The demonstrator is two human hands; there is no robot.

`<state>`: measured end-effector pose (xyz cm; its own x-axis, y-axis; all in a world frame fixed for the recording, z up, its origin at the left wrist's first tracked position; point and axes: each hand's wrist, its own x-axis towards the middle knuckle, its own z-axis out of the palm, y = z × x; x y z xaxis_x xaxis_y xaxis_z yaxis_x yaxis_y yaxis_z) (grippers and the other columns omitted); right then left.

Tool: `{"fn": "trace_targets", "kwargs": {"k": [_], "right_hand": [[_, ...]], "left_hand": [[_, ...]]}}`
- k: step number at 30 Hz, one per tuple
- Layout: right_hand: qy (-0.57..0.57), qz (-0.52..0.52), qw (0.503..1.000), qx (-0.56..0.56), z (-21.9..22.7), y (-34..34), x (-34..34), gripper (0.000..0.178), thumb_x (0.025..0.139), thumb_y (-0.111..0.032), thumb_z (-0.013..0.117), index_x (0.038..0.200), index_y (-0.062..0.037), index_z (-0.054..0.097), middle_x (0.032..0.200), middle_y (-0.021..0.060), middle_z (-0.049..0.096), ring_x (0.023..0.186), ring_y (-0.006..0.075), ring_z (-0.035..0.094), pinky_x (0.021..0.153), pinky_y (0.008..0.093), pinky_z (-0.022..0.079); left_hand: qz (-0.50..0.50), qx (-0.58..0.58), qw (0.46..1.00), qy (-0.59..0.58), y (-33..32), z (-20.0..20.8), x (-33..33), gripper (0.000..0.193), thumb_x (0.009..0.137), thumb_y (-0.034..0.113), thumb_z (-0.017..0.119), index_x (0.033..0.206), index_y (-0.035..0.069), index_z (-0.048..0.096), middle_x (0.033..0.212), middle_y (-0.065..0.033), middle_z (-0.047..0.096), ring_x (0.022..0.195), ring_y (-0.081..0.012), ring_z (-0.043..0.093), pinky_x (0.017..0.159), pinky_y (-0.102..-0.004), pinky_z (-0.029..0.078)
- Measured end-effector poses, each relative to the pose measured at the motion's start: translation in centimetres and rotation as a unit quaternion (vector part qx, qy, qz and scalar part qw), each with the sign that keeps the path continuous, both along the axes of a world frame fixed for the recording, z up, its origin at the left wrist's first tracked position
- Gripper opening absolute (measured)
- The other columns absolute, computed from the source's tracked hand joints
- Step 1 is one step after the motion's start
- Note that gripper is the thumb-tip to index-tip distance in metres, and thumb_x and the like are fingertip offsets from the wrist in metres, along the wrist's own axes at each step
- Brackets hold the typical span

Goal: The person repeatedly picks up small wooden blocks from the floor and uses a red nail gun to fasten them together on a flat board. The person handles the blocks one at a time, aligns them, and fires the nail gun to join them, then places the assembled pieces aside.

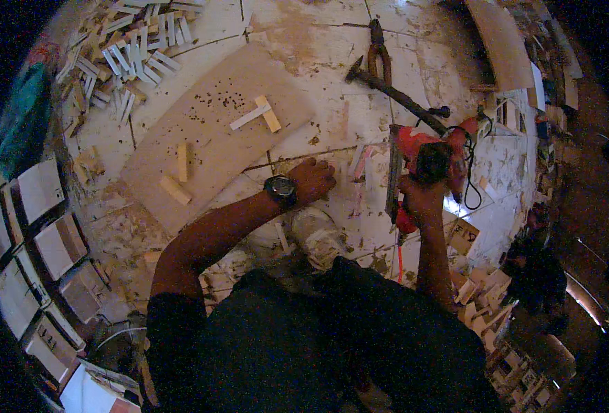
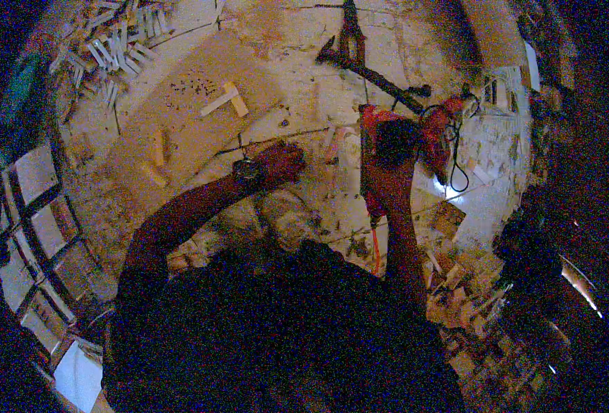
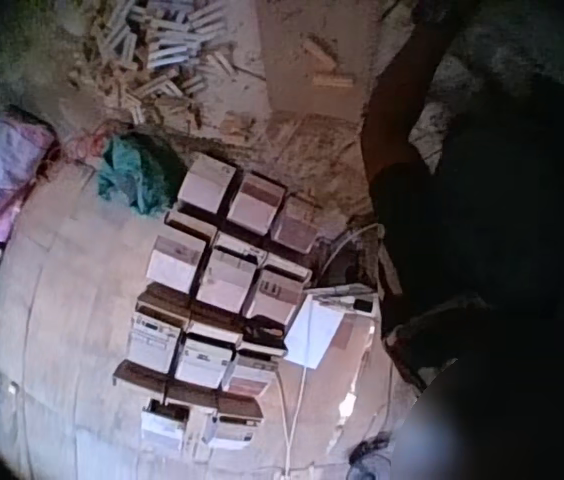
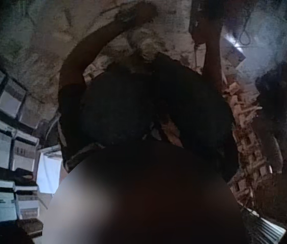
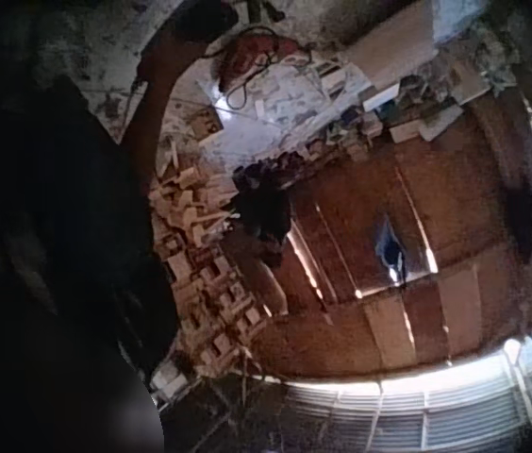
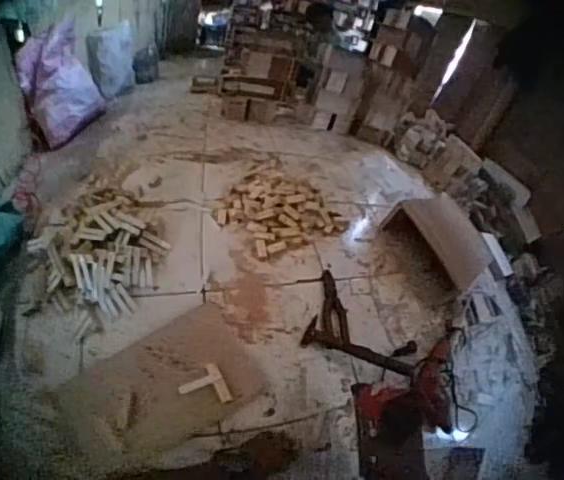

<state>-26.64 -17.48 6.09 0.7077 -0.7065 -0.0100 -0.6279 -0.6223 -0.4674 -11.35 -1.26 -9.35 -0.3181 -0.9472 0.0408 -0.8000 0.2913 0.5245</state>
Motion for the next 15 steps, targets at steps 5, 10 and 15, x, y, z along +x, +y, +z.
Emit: {"fn": "trace_targets", "kwargs": {"k": [5, 10, 15], "right_hand": [[-0.054, -0.149, 0.972, 0.176, -1.4, 0.7, 0.1, 0.03, 0.061, -0.006, 0.063, 0.089, -0.0054, 0.053, 0.075, 0.0018, 0.054, 0.061, 0.0137, 0.052, 0.055, 0.0284, 0.044], [-0.043, -0.139, 0.971, 0.191, -1.3, 1.7, 2.2, 0.033, 0.062, -0.004, 0.063, 0.094, -0.0039, 0.055, 0.079, 0.0027, 0.056, 0.065, 0.0146, 0.054, 0.06, 0.0294, 0.047], [-0.001, -0.122, 0.954, 0.274, 1.4, 3.9, 5.8, 0.033, 0.063, -0.006, 0.064, 0.095, -0.0029, 0.055, 0.082, 0.0031, 0.057, 0.07, 0.0151, 0.054, 0.064, 0.0296, 0.047]], "left_hand": [[0.027, -0.004, 0.999, -0.036, 1.9, -0.1, 0.9, 0.025, 0.075, 0.019, 0.056, 0.097, 0.008, 0.059, 0.104, -0.0118, 0.056, 0.102, -0.0262, 0.051, 0.083, -0.0378, 0.044], [0.097, 0.106, 0.989, -0.036, 3.1, 0.2, 0.2, 0.025, 0.073, 0.016, 0.058, 0.096, 0.007, 0.061, 0.099, -0.0147, 0.058, 0.094, -0.0289, 0.055, 0.083, -0.0407, 0.045], [0.35, 0.053, 0.91, 0.215, 4.9, 2.6, 2.7, 0.021, 0.079, 0.015, 0.058, 0.094, 0.002, 0.063, 0.085, -0.0178, 0.061, 0.081, -0.0289, 0.059, 0.076, -0.0395, 0.047]]}}
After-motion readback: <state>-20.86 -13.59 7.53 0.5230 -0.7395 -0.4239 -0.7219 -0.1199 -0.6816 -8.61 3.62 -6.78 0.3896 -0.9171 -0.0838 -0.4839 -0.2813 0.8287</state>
